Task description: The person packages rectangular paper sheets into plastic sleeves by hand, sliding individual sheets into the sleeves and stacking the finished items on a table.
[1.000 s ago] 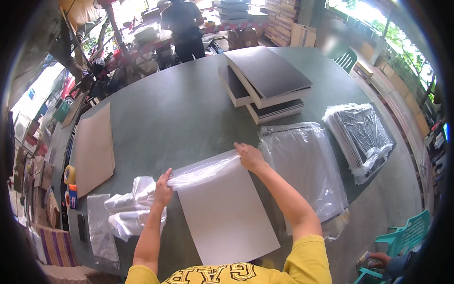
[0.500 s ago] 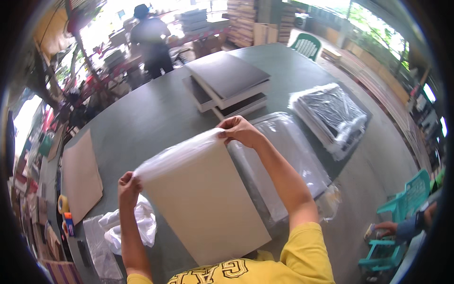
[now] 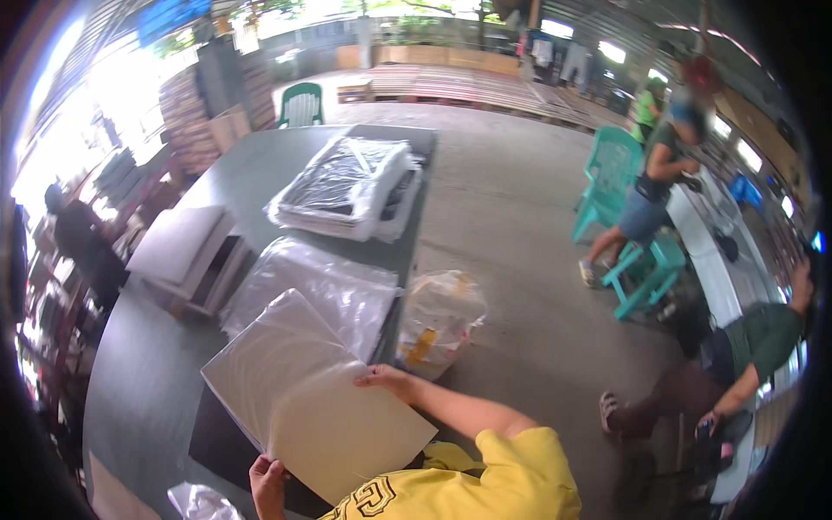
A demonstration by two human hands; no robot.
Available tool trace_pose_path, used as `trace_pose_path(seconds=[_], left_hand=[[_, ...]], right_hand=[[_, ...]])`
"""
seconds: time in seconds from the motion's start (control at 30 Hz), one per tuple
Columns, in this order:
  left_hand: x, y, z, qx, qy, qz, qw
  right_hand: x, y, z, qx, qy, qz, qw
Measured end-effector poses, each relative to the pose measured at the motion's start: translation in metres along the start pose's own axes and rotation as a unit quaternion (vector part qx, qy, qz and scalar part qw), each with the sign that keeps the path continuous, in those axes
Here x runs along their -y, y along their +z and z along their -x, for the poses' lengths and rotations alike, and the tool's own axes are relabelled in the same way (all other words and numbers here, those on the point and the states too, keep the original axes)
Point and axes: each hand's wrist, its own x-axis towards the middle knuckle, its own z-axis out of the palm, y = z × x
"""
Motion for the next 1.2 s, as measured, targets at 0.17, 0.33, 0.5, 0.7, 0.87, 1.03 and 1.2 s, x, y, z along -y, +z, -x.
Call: trace_pose_path(seconds=[0.17,0.33,0.5,0.7,0.87,1.03,1.2], left_hand=[[0.013,0.028,-0.041,-0.092,0.071,-0.125,0.985],[0.005,0.050,-0.045,-0.108,0.092,-0.235,0.962],[0.012,0.056,-0.024,-0.168,0.310,-0.546,0.760],[0.004,0.050,0.011,-0.121,0.252,-0.591,0.756],[-0.005,0.051,0.048,-0.105,0.106,-0.614,0.776],[-0.010,0.034,0.047,-0.076,0.181,-0.632,0.750],[-0.005,0.043,0.040,-0.007,0.344,-0.625,0.701]], right_hand=[[-0.076,-0.012,0.027,-0.304,-0.105,-0.068,0.944],[-0.083,-0.036,0.047,-0.472,-0.212,0.291,0.805],[-0.064,-0.015,0.087,-0.433,-0.269,0.630,0.585],[-0.080,0.011,0.110,-0.395,-0.260,0.618,0.627],[-0.097,0.034,0.138,-0.385,-0.195,0.585,0.687],[-0.095,0.042,0.153,-0.422,-0.220,0.599,0.644],[-0.087,0.064,0.108,-0.251,-0.337,0.688,0.591]])
